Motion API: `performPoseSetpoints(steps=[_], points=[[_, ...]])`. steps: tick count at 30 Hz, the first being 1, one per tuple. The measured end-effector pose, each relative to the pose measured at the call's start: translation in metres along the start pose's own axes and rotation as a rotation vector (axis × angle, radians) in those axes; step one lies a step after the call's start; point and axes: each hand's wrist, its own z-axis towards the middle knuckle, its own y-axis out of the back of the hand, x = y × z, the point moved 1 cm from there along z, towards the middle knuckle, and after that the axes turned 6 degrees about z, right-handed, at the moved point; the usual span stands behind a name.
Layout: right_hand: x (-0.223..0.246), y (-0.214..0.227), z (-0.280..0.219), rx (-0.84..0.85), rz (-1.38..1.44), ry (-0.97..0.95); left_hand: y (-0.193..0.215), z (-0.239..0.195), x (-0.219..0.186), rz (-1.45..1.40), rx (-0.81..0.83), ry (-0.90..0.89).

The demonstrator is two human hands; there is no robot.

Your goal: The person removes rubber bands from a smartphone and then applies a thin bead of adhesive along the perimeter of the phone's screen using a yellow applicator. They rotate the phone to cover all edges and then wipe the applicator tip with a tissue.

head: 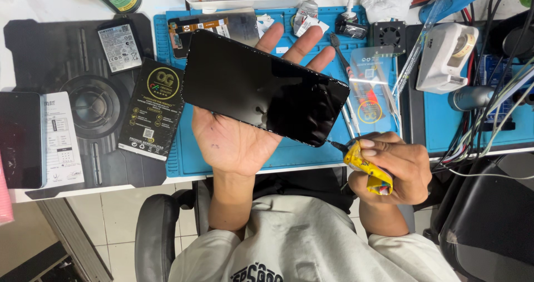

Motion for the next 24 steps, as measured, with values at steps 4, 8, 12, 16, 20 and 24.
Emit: performPoseSetpoints(steps=[4, 8, 12, 16, 20, 24], points=[[0.0018, 0.0013, -0.0017, 0.002, -0.036, -0.010, 0.0006, 0.0007, 0.0007, -0.024, 0.009, 0.015], [0.0048, 0.0002, -0.0036, -0.011, -0.004, -0.054, 0.0003, 0.0000, 0.0002, -0.011, 0.009, 0.019], [0.0043, 0.0012, -0.0033, -0.013, -0.020, -0.039, 0.0009, -0.0002, 0.0008, -0.007, 0.015, 0.021], [0.0054, 0.0012, -0.0021, -0.010, -0.043, -0.052, 0.0006, -0.0003, 0.0011, 0.001, 0.004, 0.023], [0.0068, 0.0005, -0.0027, -0.002, -0.016, -0.052, 0.0017, 0.0001, 0.0011, 0.004, 0.002, 0.024], [0.0049, 0.0012, -0.0040, -0.026, -0.055, -0.048, 0.0026, 0.0001, 0.0028, 0.007, 0.002, 0.030]])
